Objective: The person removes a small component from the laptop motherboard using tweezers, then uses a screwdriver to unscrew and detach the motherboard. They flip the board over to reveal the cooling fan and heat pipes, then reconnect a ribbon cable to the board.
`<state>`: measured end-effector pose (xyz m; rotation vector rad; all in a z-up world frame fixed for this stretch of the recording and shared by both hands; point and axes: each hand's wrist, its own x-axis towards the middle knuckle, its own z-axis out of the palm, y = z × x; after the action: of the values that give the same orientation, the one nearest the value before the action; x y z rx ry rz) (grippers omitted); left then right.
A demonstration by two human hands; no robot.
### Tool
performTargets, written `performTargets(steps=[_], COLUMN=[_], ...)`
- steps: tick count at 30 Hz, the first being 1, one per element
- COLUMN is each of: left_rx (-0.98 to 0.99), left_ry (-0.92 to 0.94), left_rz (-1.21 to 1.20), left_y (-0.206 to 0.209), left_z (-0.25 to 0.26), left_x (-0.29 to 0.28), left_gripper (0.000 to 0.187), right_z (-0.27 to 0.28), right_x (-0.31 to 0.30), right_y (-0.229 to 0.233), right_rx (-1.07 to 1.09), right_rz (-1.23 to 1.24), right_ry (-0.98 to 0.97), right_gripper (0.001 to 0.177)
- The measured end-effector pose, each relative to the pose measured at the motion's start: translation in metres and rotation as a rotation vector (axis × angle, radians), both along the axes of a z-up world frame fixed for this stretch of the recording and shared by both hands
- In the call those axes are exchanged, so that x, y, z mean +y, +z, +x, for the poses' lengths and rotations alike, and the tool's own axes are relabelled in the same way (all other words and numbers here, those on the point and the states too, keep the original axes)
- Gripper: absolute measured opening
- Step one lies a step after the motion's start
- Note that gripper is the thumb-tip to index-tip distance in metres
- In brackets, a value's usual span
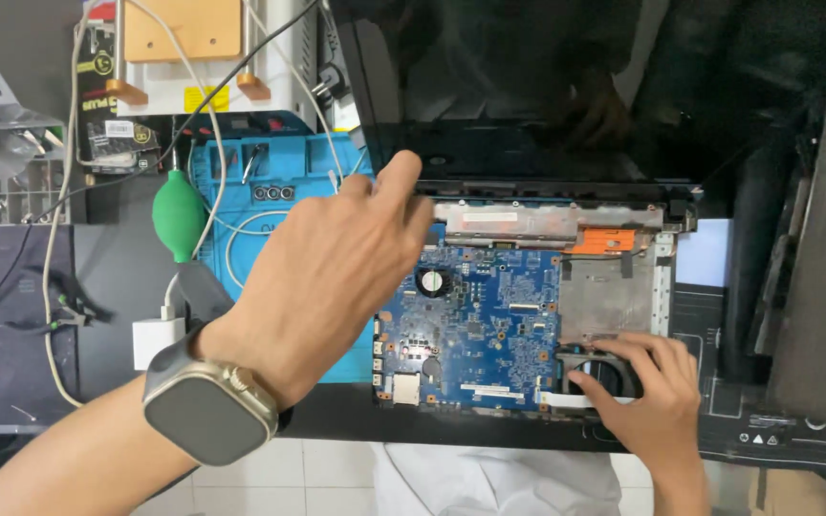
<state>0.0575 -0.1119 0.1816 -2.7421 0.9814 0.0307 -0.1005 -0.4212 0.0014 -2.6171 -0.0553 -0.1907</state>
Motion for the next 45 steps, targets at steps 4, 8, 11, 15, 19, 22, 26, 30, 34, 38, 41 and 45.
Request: performTargets(steps=[4, 8, 11, 15, 19, 22, 26, 30, 34, 38, 41, 45], left_rx=[0.054, 0.015, 0.013, -0.007, -0.054, -0.088, -0.065, -0.041, -0.066, -0.075, -0.089, -0.077], left_ry=[-0.021, -0.034, -0.011, -0.012, 0.028, 0.037, 0.054, 0.076, 0.037, 0.090, 0.127, 0.238], left_rz=[-0.017, -0.074, -0.079, -0.171, -0.022, -0.084, 0.047, 0.034, -0.003, 0.042, 0.002, -0.267], left_y=[-0.005, -0.007, -0.010, -0.008, -0.015, -0.012, -0.010, -0.013, -0.010, -0.011, 0.001, 0.010], left_z=[0.001, -0.001, -0.004, -0.006, -0.008, -0.012, -0.017, -0.017, -0.020, -0.023, -0.031, -0.052], left_x=[0.006, 0.008, 0.009, 0.008, 0.009, 0.008, 0.009, 0.008, 0.009, 0.016, 0.024, 0.035], left_gripper=[0.007, 0.005, 0.005, 0.005, 0.009, 0.007, 0.011, 0.007, 0.018, 0.008, 0.009, 0.018], right_z=[0.000, 0.001, -0.002, 0.001, 0.001, 0.002, 0.001, 0.006, 0.008, 0.011, 0.010, 0.011], right_x=[0.000, -0.003, -0.002, 0.002, 0.002, 0.000, 0.000, 0.001, 0.000, 0.007, 0.013, 0.030], right_y=[-0.001, -0.005, -0.003, 0.002, 0.002, 0.001, 0.005, 0.012, 0.016, 0.022, 0.014, 0.008], right_rx=[-0.012, -0.011, -0.019, -0.043, -0.059, -0.088, -0.060, -0.008, -0.017, -0.016, -0.038, -0.058], right_rz=[0.009, -0.002, -0.007, 0.014, 0.003, 0.040, 0.039, 0.045, 0.024, 0.108, 0.168, 0.329], right_ry=[-0.010, 0.001, 0.013, 0.010, 0.020, 0.033, 0.048, 0.075, 0.119, 0.193, 0.270, 0.299], right_gripper=[0.045, 0.044, 0.044, 0.043, 0.043, 0.042, 0.040, 0.039, 0.039, 0.031, 0.027, 0.023])
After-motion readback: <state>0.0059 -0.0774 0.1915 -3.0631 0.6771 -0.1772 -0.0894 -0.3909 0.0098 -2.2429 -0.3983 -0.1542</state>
